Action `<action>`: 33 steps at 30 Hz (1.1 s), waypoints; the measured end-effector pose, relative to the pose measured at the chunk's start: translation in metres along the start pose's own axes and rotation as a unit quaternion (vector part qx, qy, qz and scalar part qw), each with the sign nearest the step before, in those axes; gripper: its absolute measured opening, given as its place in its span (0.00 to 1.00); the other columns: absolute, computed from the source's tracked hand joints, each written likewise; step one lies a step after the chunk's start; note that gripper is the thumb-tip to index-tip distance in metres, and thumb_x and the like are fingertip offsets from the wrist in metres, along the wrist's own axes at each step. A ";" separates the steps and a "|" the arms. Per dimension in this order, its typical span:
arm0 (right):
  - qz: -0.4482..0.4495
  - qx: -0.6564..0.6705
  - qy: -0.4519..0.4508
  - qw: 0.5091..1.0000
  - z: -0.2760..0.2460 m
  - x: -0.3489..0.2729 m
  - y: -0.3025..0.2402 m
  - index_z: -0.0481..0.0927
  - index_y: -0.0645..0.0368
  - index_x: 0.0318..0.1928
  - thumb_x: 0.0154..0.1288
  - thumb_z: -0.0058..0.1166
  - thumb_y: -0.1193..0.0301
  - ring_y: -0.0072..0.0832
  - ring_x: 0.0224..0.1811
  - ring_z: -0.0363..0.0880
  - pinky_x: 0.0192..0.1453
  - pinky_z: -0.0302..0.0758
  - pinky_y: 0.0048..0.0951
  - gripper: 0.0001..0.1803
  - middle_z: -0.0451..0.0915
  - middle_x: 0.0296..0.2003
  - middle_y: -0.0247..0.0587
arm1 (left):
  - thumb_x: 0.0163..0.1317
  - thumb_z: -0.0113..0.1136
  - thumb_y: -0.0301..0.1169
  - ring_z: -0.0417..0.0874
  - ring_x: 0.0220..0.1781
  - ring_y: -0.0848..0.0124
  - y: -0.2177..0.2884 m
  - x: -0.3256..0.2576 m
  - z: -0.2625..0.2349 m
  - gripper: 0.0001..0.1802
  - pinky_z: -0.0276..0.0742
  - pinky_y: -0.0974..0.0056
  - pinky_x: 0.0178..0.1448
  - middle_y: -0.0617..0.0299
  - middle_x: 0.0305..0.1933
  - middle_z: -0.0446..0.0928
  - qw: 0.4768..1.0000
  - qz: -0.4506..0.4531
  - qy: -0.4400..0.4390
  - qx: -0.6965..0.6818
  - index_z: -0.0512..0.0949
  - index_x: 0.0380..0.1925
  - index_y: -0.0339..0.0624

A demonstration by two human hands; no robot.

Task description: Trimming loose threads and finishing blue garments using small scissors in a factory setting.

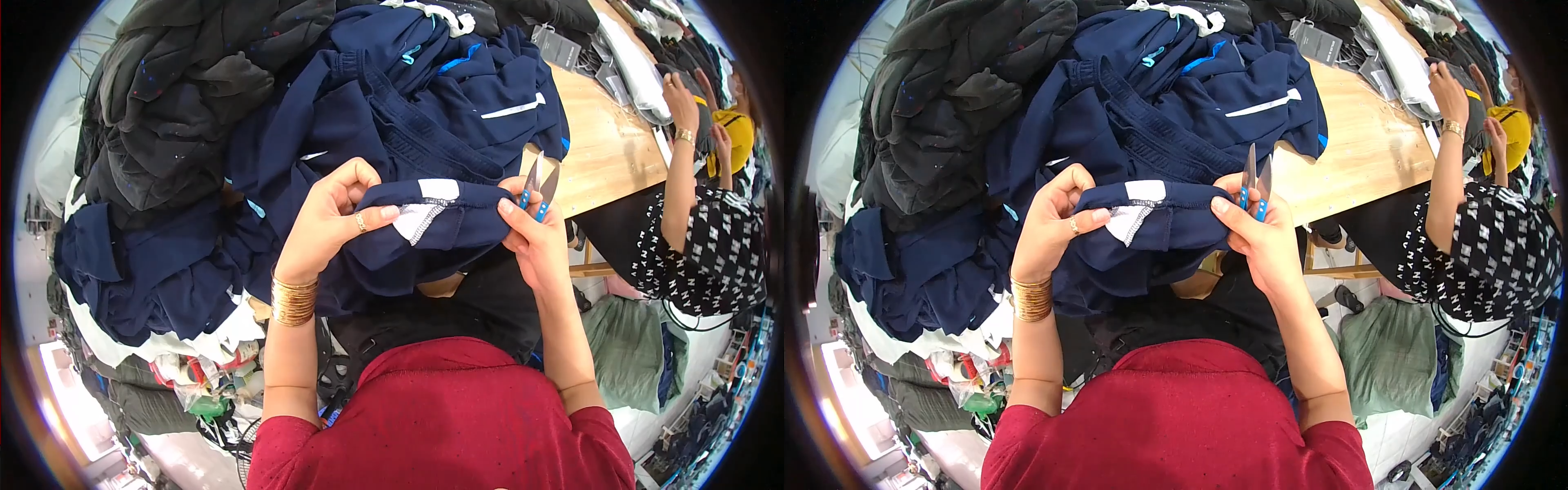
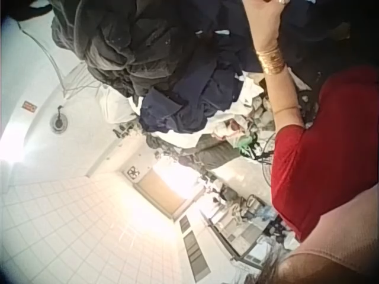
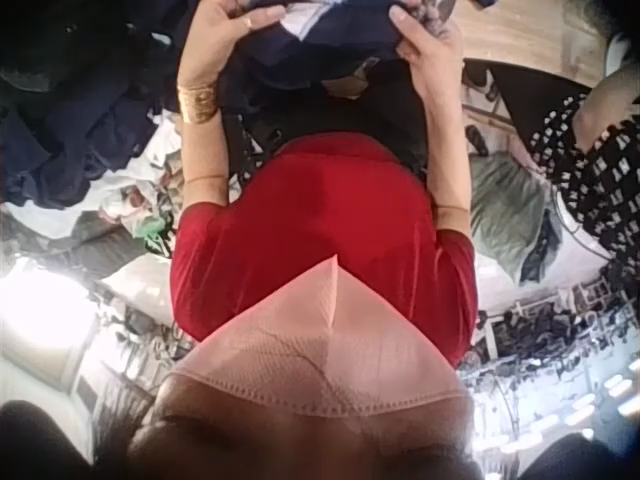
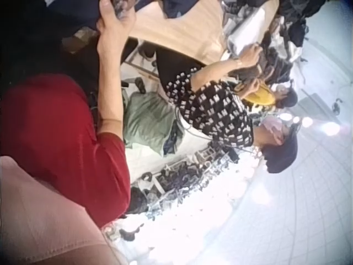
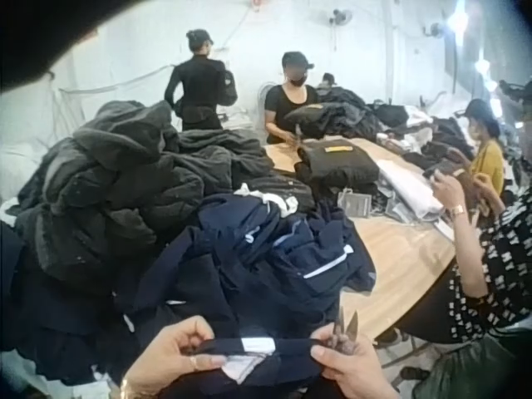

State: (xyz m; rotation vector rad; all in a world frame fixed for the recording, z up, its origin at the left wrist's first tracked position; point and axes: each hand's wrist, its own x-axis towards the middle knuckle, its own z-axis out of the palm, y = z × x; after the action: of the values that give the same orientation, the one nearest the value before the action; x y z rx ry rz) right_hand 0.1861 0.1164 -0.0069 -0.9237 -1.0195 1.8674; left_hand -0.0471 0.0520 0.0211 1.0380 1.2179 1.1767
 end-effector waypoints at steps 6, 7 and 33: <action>0.026 0.033 -0.006 0.999 0.001 -0.006 -0.003 0.75 0.59 0.38 0.58 0.56 0.74 0.06 0.15 0.56 0.15 0.49 0.10 0.08 0.70 0.22 0.23 | 0.53 0.62 0.24 0.69 0.27 0.87 0.000 -0.007 -0.002 0.11 0.64 0.80 0.33 0.71 0.26 0.72 0.998 -0.005 -0.001 -0.059 0.68 0.29 0.42; 0.033 0.052 -0.018 0.998 0.000 -0.006 -0.003 0.75 0.59 0.38 0.58 0.56 0.74 0.06 0.15 0.56 0.15 0.49 0.10 0.07 0.70 0.22 0.23 | 0.54 0.62 0.23 0.73 0.30 0.86 0.000 -0.008 -0.003 0.10 0.69 0.80 0.36 0.68 0.29 0.75 0.996 -0.008 -0.014 -0.084 0.69 0.30 0.40; -0.027 -0.424 -0.052 0.904 -0.020 -0.010 0.001 0.80 0.61 0.34 0.60 0.54 0.72 0.17 0.22 0.71 0.28 0.67 0.19 0.06 0.77 0.21 0.32 | 0.54 0.61 0.27 0.77 0.23 0.75 -0.030 -0.042 -0.017 0.08 0.69 0.71 0.30 0.58 0.23 0.78 0.929 -0.035 -0.151 0.337 0.73 0.31 0.36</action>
State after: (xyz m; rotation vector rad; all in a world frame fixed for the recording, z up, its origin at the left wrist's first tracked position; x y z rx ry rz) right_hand 0.2069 0.1137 -0.0134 -1.2552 -1.9723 1.4047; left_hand -0.0607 0.0061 -0.0045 1.5974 1.4254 0.4994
